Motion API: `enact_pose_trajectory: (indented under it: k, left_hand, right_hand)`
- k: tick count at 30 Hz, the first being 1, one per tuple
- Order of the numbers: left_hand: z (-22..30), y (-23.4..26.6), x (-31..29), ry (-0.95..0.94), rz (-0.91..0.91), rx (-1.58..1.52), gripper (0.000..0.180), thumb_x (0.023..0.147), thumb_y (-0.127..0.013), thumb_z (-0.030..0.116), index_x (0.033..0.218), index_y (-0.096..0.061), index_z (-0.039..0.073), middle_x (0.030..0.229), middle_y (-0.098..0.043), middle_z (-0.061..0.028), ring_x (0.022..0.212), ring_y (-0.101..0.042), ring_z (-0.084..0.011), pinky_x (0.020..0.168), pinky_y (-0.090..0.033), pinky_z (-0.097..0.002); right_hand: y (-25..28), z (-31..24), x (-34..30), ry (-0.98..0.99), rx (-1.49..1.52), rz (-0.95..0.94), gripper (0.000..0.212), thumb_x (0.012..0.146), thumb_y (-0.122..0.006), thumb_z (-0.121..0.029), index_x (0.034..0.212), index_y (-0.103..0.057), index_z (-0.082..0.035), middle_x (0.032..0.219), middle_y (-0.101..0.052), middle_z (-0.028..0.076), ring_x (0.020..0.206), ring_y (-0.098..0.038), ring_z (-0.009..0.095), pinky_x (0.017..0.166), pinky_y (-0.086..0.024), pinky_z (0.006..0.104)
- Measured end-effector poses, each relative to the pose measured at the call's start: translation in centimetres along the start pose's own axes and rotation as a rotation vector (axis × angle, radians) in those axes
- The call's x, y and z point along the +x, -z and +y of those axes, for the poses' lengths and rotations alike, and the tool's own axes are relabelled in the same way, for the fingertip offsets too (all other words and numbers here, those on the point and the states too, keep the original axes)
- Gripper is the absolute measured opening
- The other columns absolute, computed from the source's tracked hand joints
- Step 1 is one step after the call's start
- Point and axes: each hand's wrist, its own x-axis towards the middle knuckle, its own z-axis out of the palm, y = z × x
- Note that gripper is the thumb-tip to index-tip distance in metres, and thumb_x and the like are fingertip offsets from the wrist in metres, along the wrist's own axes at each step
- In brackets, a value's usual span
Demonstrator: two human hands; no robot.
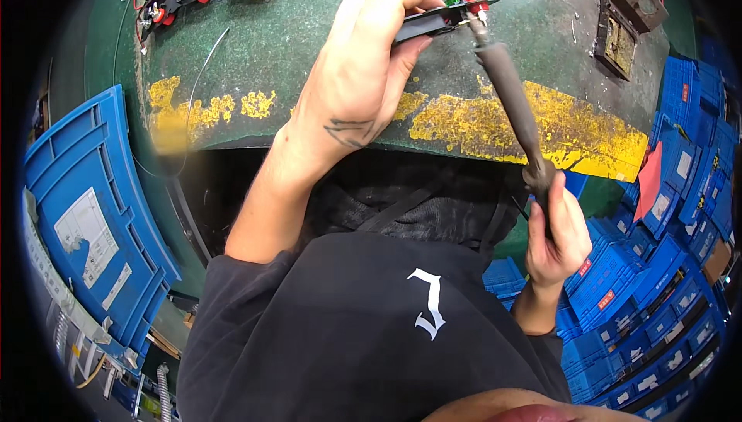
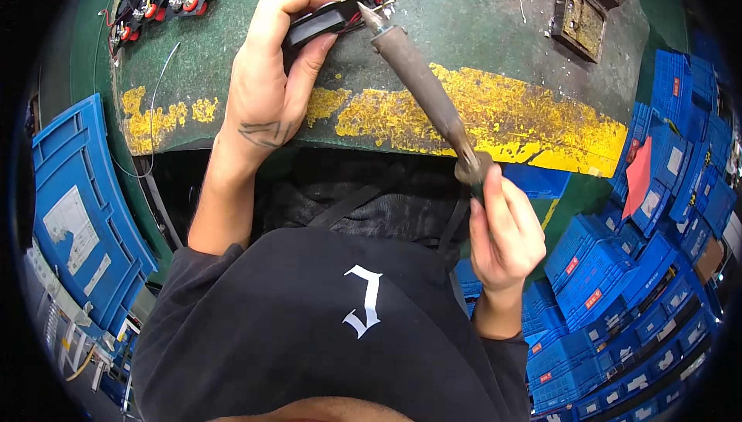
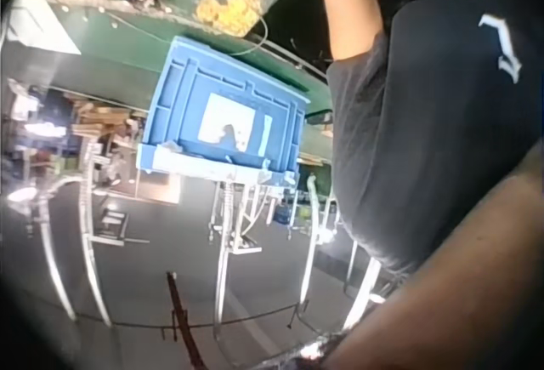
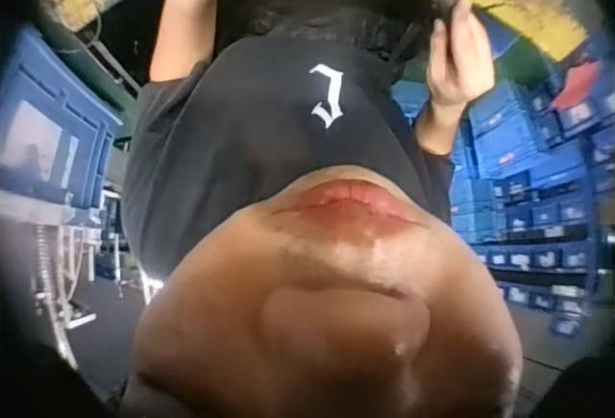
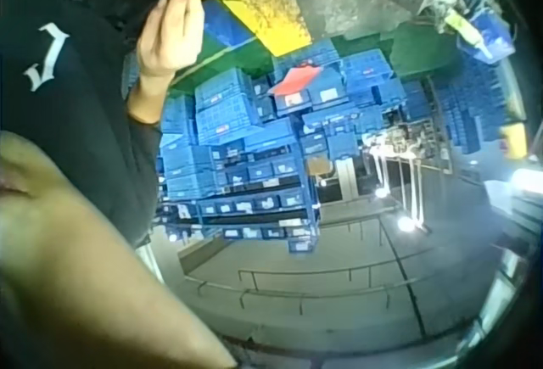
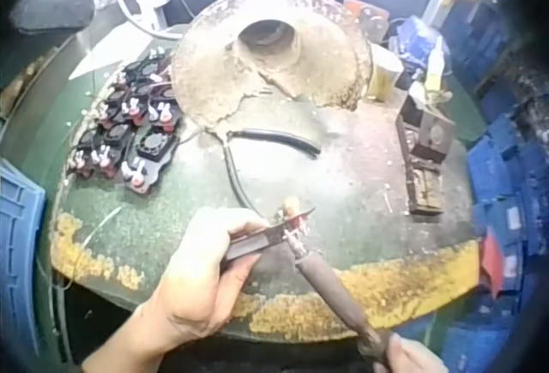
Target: Soldering wires to small cooling fans at an industrial workbench.
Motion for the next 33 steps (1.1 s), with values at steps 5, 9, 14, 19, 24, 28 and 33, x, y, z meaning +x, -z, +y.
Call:
enact_pose_trajectory:
  k: [5, 9, 14, 19, 24, 28, 33]
  left_hand:
    - [-0.1, 0.3, -0.1, -0.019, 0.026, 0.013, 0.033, 0.096, -0.065, -0.003, 0.127, -0.057, 0.001, 0.108, -0.064, -0.0081, 0.092, -0.065, -0.0164, 0.084, -0.052, -0.0268]
    - [-0.1, 0.9, 0.1, 0.372, 0.021, -0.445, 0.034, 0.098, -0.064, 0.003, 0.13, -0.053, 0.001, 0.105, -0.065, -0.0102, 0.076, -0.062, -0.0123, 0.069, -0.052, -0.0263]
    - [0.2, 1.3, 0.5, 0.476, 0.042, -0.758, 0.039, 0.101, -0.06, 0.002, 0.137, -0.047, -0.004, 0.105, -0.066, -0.0104, 0.07, -0.057, -0.0086, 0.065, -0.048, -0.0224]
    - [0.1, 1.8, 0.7, 0.493, 0.051, -0.851, 0.039, 0.101, -0.06, 0.004, 0.137, -0.048, -0.005, 0.105, -0.068, -0.0117, 0.069, -0.058, -0.0096, 0.063, -0.048, -0.0229]
    - [0.1, 2.2, 0.6, 0.565, 0.061, -0.918, 0.039, 0.101, -0.06, 0.004, 0.137, -0.048, -0.005, 0.107, -0.069, -0.0132, 0.067, -0.058, -0.0105, 0.062, -0.049, -0.0236]
    - [0.0, 2.4, 0.6, 0.569, 0.045, -0.97, 0.038, 0.101, -0.06, 0.003, 0.136, -0.049, -0.005, 0.106, -0.069, -0.013, 0.068, -0.059, -0.0104, 0.062, -0.05, -0.0235]
    - [0.1, 2.1, 0.4, 0.535, 0.047, -0.991, 0.036, 0.097, -0.063, -0.002, 0.131, -0.052, -0.002, 0.106, -0.065, -0.0094, 0.069, -0.059, -0.0082, 0.061, -0.051, -0.0219]
  right_hand:
    - [0.7, 0.6, -0.8, -0.057, 0.056, -0.011, 0.05, 0.079, -0.069, 0.018, 0.128, -0.064, 0.014, 0.109, -0.072, 0.026, 0.095, -0.072, 0.03, 0.087, -0.054, 0.0314]
    - [0.9, 1.8, -1.3, -0.153, 0.163, 0.031, 0.054, 0.093, -0.059, 0.012, 0.147, -0.049, 0.009, 0.108, -0.071, 0.019, 0.075, -0.058, 0.009, 0.066, -0.048, 0.0225]
    - [1.0, 1.6, -1.4, -0.275, 0.255, 0.132, 0.054, 0.09, -0.064, 0.012, 0.143, -0.054, 0.009, 0.103, -0.074, 0.017, 0.075, -0.06, 0.01, 0.066, -0.047, 0.0216]
    - [1.4, 1.9, -1.3, -0.287, 0.245, 0.132, 0.054, 0.091, -0.063, 0.011, 0.144, -0.053, 0.009, 0.105, -0.074, 0.017, 0.075, -0.059, 0.008, 0.066, -0.047, 0.021]
    - [1.7, 2.1, -1.1, -0.315, 0.242, 0.131, 0.06, 0.097, -0.058, 0.009, 0.153, -0.04, 0.006, 0.108, -0.072, 0.016, 0.07, -0.057, 0.005, 0.057, -0.041, 0.0168]
    - [1.9, 1.5, -0.3, -0.358, 0.302, 0.161, 0.063, 0.097, -0.059, 0.009, 0.155, -0.037, 0.005, 0.107, -0.072, 0.015, 0.07, -0.057, 0.005, 0.058, -0.041, 0.0166]
    - [1.4, 1.4, 0.2, -0.372, 0.277, 0.177, 0.063, 0.096, -0.06, 0.008, 0.155, -0.038, 0.004, 0.106, -0.071, 0.012, 0.072, -0.056, 0.005, 0.063, -0.044, 0.0167]
